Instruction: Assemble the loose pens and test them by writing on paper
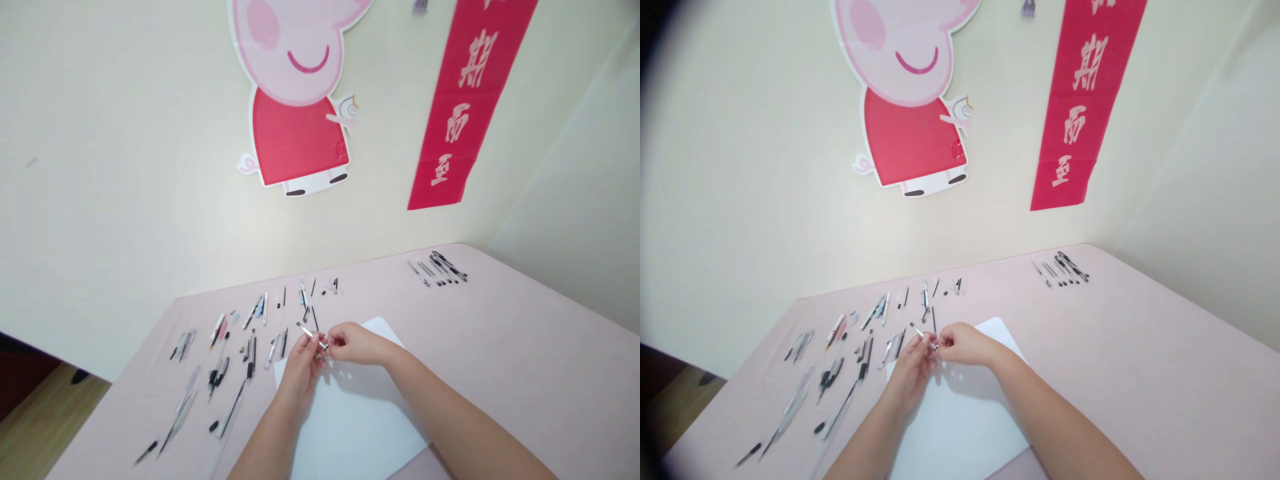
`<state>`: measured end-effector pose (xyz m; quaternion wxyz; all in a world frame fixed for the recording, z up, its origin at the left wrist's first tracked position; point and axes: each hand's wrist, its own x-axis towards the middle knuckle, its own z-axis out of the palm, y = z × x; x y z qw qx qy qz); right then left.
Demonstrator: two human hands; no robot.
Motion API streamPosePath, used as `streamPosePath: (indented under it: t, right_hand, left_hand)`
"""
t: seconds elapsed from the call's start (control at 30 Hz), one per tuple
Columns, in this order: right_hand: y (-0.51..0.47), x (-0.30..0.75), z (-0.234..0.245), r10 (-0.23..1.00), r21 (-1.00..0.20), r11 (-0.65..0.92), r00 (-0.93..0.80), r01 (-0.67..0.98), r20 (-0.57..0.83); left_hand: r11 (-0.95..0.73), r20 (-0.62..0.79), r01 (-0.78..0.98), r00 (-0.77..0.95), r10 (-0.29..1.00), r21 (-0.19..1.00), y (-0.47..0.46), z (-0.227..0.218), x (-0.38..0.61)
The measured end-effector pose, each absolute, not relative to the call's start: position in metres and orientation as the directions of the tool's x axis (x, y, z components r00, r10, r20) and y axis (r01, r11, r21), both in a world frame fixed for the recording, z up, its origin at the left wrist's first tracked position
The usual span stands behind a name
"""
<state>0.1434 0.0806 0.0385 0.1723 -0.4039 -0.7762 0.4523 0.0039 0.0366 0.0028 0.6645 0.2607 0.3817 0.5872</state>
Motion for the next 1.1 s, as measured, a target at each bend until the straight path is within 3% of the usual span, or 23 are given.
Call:
streamPosePath:
  t: [0.23, 0.47, 0.73, 1.1]
  right_hand:
    - [0.089, 0.146, 0.036, 0.807, -0.846, 0.167, -0.563, 0.506, -0.177]
    - [0.109, 0.132, 0.020, 0.910, -0.607, 0.298, -0.412, 0.737, -0.053]
    - [0.111, 0.099, 0.017, 0.947, -0.369, 0.256, -0.308, 0.893, -0.088]
    - [0.098, 0.082, 0.024, 0.953, -0.215, 0.292, -0.303, 0.932, -0.022]
  left_hand:
    - [0.078, -0.261, -0.730, -0.141, 0.955, 0.679, 0.044, -0.001, -0.006]
    - [-0.012, -0.339, -0.808, -0.261, 0.904, 0.589, 0.048, -0.003, -0.009]
    - [-0.017, -0.339, -0.817, -0.257, 0.905, 0.576, 0.050, -0.004, -0.010]
    - [-0.017, -0.328, -0.808, -0.258, 0.909, 0.589, 0.051, -0.005, -0.010]
